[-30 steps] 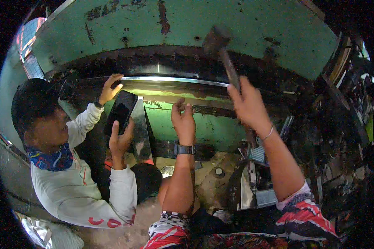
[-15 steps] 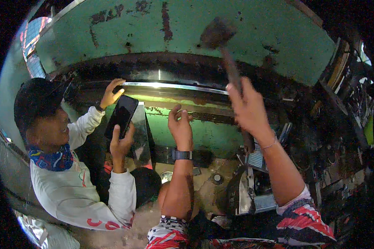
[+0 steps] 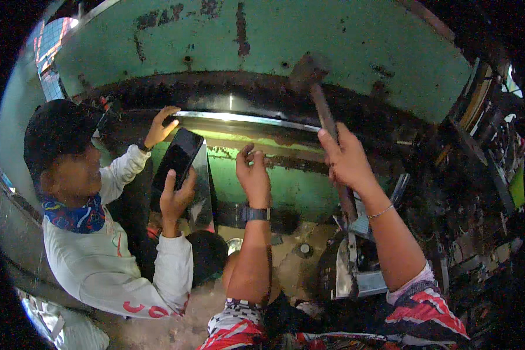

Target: The person fits a long metal bar into a slot on a large green machine, then uses a hammer to tap it into place. Another person assists by holding a smartphone for illumination.

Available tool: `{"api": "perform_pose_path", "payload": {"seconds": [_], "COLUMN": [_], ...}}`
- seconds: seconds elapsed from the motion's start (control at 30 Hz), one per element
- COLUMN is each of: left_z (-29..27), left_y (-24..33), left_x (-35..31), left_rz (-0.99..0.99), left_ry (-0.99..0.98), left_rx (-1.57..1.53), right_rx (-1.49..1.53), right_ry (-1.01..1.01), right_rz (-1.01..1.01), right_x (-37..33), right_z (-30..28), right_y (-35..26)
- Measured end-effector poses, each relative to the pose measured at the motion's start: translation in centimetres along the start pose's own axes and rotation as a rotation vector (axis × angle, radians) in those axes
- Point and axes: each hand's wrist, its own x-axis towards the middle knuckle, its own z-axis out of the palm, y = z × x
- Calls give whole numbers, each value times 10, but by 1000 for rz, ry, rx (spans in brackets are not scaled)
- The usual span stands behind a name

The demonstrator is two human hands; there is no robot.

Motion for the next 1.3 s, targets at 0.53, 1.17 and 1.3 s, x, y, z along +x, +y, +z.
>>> {"api": "perform_pose_path", "payload": {"seconds": [0.53, 1.17, 1.3], "left_z": [24, 14, 14], "left_y": [36, 33, 30], "left_x": [6, -7, -12], "left_rz": [13, 55, 59], "left_ry": [74, 150, 182], "left_rx": [-94, -86, -135], "right_rx": [-31, -365, -575], "right_ry": [68, -351, -425], "right_rz": [-97, -64, -28], "right_x": [11, 9, -54], "right_z": [-5, 40, 51], "right_y": [-69, 16, 42]}}
